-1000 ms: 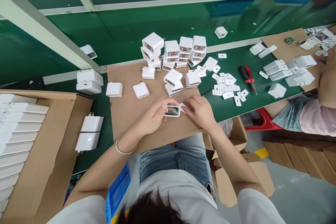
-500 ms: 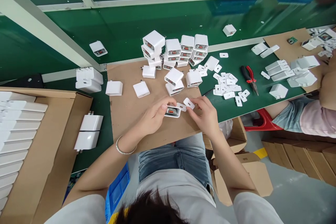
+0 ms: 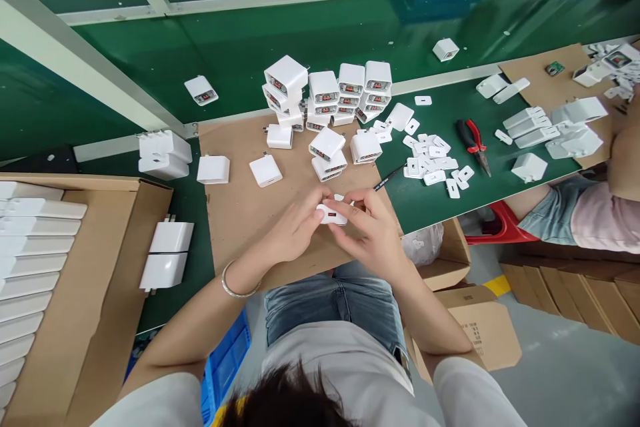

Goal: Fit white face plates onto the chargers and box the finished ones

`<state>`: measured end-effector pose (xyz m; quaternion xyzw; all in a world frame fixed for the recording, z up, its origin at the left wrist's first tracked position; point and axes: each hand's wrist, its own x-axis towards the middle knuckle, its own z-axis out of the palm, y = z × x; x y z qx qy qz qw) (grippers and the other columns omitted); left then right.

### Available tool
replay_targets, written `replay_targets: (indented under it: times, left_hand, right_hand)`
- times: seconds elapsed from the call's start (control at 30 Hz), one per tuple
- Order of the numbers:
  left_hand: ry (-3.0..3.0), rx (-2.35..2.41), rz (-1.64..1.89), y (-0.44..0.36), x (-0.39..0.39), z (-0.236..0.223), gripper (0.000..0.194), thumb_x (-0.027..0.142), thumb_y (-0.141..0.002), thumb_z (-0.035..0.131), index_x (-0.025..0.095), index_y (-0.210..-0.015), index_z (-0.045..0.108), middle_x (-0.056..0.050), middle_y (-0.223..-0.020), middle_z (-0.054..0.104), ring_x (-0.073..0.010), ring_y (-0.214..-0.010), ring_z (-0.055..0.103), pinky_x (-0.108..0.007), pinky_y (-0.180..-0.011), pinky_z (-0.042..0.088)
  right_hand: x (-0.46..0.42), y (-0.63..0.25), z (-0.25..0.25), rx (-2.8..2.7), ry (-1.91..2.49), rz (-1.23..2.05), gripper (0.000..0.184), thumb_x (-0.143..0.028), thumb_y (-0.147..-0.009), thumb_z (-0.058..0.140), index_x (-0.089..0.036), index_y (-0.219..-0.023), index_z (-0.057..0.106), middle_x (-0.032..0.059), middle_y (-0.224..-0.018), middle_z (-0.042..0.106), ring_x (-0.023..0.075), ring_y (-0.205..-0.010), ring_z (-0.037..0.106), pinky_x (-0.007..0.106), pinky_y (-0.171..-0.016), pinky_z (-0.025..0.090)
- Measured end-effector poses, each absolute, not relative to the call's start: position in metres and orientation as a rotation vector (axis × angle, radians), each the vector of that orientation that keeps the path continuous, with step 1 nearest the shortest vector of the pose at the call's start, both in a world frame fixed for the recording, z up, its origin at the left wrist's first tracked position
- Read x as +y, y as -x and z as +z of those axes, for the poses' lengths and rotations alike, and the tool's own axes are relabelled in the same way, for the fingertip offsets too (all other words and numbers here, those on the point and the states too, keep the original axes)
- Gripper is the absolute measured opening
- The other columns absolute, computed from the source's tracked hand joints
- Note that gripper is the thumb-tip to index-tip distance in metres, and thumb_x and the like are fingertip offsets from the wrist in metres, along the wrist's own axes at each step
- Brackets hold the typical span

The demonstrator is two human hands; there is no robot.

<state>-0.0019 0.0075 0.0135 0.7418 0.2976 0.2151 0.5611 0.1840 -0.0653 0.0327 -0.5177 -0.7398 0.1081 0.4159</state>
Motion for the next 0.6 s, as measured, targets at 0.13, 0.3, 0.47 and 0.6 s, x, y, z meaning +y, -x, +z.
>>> replay_targets:
  times: [0.13, 0.3, 0.47, 0.6]
  left_hand:
    - [-1.783, 0.732, 0.508, 0.002, 0.008, 0.015, 0.037, 0.050, -0.107, 0.031, 0.020, -0.115, 0.051, -0.008, -0.108, 0.060, -0.0200, -0.087, 0.055, -0.033, -0.076, 0.046]
    - [-1.817, 0.748, 0.557, -0.002, 0.007, 0.018, 0.024, 0.042, -0.104, 0.042, 0.021, -0.108, 0.052, -0.006, -0.105, 0.060, -0.0205, -0.091, 0.054, -0.034, -0.081, 0.045]
    - [-1.509, 0.694, 0.594, -0.009, 0.004, 0.013, 0.046, 0.050, -0.105, 0.020, 0.020, -0.104, 0.054, -0.006, -0.098, 0.059, -0.0209, -0.086, 0.054, -0.033, -0.074, 0.047]
    - [-1.519, 0.687, 0.595, -0.009, 0.004, 0.015, 0.049, 0.057, -0.105, 0.023, 0.019, -0.107, 0.055, -0.007, -0.102, 0.059, -0.0213, -0.089, 0.055, -0.032, -0.072, 0.048]
  right_hand:
    - [-0.067, -0.186, 0.034, -1.865, 1.288, 0.305, 0.039, -0.020, -0.097, 0.065, -0.029, -0.134, 0.065, 0.0069, -0.104, 0.056, 0.0154, -0.075, 0.052, 0.033, -0.070, 0.052]
    - [-0.067, -0.185, 0.030, -1.871, 1.265, 0.286, 0.041, -0.020, -0.097, 0.067, -0.031, -0.137, 0.065, 0.0060, -0.101, 0.054, 0.0155, -0.076, 0.052, 0.031, -0.068, 0.051]
    - [-0.066, -0.183, 0.026, -1.853, 1.254, 0.259, 0.045, -0.022, -0.096, 0.068, -0.032, -0.140, 0.063, 0.0058, -0.098, 0.054, 0.0184, -0.084, 0.056, 0.033, -0.068, 0.051]
    - [-0.066, -0.183, 0.026, -1.845, 1.249, 0.266, 0.046, -0.020, -0.096, 0.068, -0.031, -0.141, 0.062, 0.0066, -0.101, 0.055, 0.0198, -0.088, 0.059, 0.034, -0.069, 0.052]
